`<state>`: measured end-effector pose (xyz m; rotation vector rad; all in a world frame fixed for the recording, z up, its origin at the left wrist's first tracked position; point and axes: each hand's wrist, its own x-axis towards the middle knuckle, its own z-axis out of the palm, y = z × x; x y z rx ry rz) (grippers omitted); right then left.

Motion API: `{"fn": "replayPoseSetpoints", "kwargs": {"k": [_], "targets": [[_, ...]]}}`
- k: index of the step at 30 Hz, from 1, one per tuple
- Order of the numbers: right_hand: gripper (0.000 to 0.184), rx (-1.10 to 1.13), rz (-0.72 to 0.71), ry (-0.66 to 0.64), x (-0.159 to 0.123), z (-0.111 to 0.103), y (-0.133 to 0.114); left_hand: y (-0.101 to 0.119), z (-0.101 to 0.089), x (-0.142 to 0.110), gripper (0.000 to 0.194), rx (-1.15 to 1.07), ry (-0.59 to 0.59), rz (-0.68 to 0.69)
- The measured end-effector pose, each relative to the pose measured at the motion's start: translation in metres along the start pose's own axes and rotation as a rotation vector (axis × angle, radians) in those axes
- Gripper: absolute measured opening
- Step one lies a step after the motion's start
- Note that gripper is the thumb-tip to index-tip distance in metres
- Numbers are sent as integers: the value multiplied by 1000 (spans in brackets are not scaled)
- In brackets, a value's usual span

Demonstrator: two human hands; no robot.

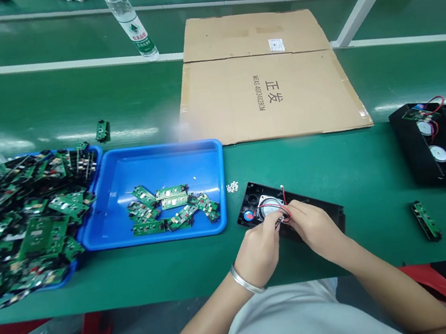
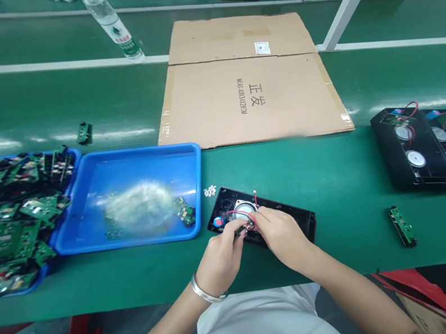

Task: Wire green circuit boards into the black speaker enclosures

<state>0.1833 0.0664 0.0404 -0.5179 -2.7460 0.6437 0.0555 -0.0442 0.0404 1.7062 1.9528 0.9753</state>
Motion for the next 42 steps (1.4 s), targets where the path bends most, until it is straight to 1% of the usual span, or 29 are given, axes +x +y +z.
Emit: {"fn": "replayPoseSetpoints", "kwargs": {"k": [3,5,8,10,11,12,14,15,17,19,21,24,26,29,31,33,38,42], "targets": [[34,22,17,10,2,-1,-1,1,-7,2,26,-44,-15,-49],[31,110,61,-10,3,-4,1,3,-13,3,24,-54,-14,-107],[22,210,222,8,6,-7,7,4,-22,3,24,-31,17,-222],[17,168,357,9,11,-8,10,3,-24,2,24,-45,48,-287],[16,126,414,-12,13,-7,11,3,-25,2,23,-69,60,-316],[18,89,458,-45,16,-6,11,3,-24,1,22,-103,67,-346],[24,81,496,-93,22,-4,9,2,-22,0,18,-170,68,-402],[25,122,497,-91,23,-4,8,2,-22,0,17,-198,69,-424],[19,285,490,-67,23,-5,8,2,-20,-1,15,-242,77,-457],[11,451,499,-52,17,-9,11,2,-19,-1,15,-277,88,-486],[11,514,515,-29,6,-14,15,1,-18,0,15,-308,99,-513],[15,441,501,60,-12,-17,18,-1,-16,1,15,-346,122,-547],[17,392,444,110,-22,-17,16,-1,-14,2,15,-373,136,-563],[18,425,279,85,-27,-11,6,3,-8,6,14,-397,113,-578],[19,445,201,56,-26,-5,-1,6,-4,8,15,-403,86,-580],[20,406,201,78,-23,0,-5,9,-1,9,16,-413,72,-577],[22,271,262,165,-18,5,-7,11,2,7,18,-443,43,-587],[23,230,274,178,-18,6,-8,10,3,4,18,-445,28,-584]]}}
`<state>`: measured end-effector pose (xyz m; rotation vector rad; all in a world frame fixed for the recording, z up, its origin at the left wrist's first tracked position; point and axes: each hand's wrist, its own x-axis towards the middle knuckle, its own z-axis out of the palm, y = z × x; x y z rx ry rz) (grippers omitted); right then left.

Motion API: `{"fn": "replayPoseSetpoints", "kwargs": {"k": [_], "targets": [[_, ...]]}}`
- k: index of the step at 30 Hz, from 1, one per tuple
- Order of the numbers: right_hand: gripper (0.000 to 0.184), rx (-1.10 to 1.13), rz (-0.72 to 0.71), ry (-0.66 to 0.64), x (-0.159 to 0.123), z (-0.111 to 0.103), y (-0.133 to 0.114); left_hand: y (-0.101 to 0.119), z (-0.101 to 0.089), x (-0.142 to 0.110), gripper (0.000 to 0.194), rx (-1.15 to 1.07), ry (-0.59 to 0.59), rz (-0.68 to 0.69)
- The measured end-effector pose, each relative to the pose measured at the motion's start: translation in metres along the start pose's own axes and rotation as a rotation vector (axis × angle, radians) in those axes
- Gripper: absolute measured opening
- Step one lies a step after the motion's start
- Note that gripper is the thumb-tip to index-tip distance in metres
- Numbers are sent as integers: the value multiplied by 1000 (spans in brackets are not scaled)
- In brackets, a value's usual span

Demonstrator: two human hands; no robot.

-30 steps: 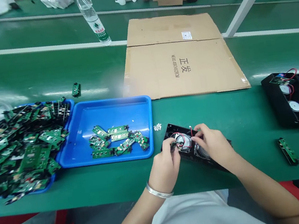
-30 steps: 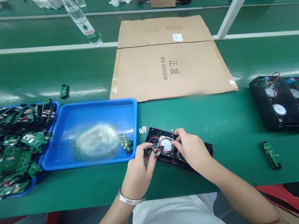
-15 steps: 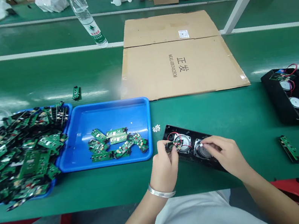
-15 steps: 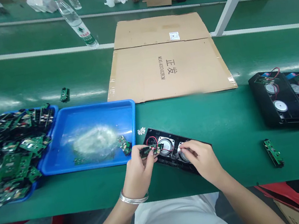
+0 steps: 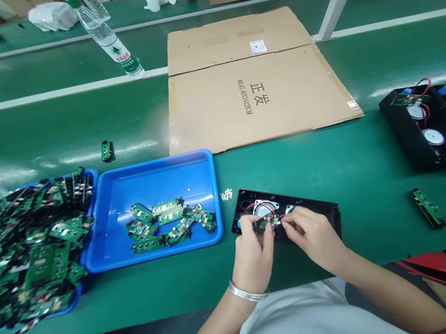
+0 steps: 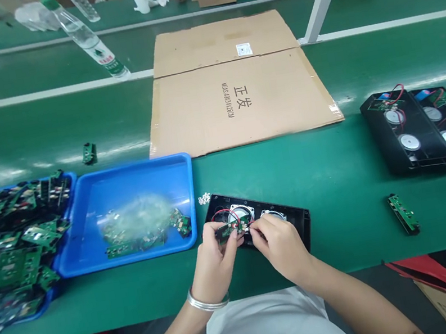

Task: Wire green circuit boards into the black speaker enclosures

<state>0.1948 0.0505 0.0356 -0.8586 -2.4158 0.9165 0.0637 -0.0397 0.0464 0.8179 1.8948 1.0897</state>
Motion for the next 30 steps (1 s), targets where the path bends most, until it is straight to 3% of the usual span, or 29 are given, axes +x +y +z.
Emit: {"fn": "replayPoseSetpoints", "kwargs": {"k": [5,13,19,25,30], "targets": [[22,-50,27,24,1,2,0,0,1,-1,16,27,-22,12],[29,-304,-127,66,-4,9,-3,6,0,-2,11,101,-36,87],[24,-194,-165,68,-8,8,0,6,-11,3,13,161,-132,188],[18,-120,-45,111,-7,4,4,5,-21,5,17,242,-212,316],[23,-29,-173,-15,2,-1,4,3,-23,7,16,186,-218,344]]}}
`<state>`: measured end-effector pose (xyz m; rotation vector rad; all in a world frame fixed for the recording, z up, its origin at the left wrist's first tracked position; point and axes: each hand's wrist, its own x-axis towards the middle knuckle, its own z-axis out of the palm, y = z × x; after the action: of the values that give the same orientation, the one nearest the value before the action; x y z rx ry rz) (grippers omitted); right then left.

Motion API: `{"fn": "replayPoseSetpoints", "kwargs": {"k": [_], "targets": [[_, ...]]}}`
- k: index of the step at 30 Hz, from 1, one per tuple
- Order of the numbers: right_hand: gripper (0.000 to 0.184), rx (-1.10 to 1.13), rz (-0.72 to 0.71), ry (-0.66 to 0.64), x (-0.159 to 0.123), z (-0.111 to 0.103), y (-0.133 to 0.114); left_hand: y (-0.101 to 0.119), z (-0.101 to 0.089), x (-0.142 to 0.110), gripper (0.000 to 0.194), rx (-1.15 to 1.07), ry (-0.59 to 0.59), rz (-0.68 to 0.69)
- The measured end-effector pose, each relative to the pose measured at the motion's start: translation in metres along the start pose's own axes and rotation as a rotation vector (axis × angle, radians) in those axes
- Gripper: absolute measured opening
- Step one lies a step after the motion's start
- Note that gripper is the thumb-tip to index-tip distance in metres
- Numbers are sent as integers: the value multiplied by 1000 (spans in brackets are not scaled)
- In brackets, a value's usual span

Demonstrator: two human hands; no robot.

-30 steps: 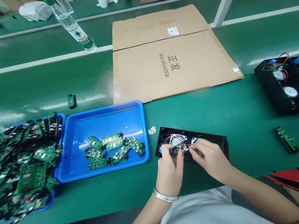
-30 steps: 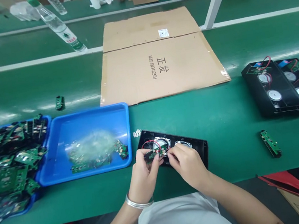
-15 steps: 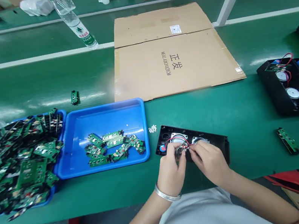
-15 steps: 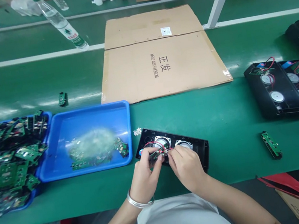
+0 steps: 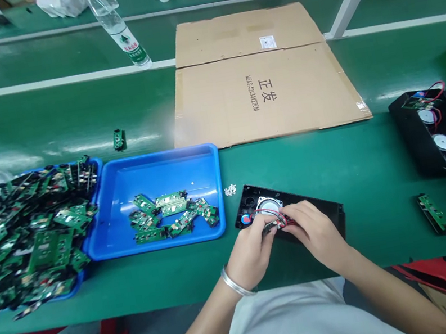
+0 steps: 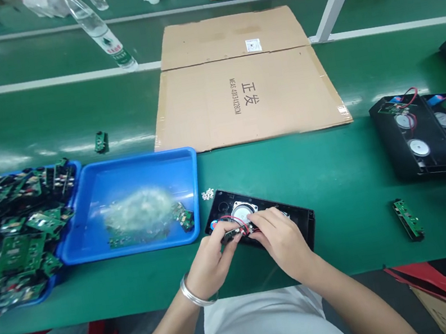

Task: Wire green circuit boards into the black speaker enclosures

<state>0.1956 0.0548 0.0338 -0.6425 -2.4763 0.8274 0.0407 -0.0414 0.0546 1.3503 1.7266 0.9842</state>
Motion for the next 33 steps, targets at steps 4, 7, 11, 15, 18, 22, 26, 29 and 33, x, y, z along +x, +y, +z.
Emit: {"fn": "replayPoseSetpoints", "kwargs": {"k": [4,7,11,15,18,22,26,29,33], "targets": [[20,3,1,-6,2,-2,-1,1,1,1,17,-30,-4,8],[21,-39,-9,-23,1,-3,-3,2,1,2,17,-62,-8,15],[22,-66,-3,-26,2,-2,-3,1,2,2,16,-56,-6,-11],[19,-97,5,-17,5,-3,0,1,3,5,15,-68,27,-25],[48,-199,-1,-116,4,-12,1,2,1,5,14,-13,97,-87],[104,-269,-18,-363,-3,-35,9,0,-5,1,15,82,223,-151],[64,-318,110,-220,-5,-75,62,-9,-9,-2,21,183,217,-129],[45,-733,561,266,-6,-118,125,-22,-10,-5,28,241,223,0],[35,-994,969,255,-14,-160,190,-49,-11,-6,38,395,427,61]]}}
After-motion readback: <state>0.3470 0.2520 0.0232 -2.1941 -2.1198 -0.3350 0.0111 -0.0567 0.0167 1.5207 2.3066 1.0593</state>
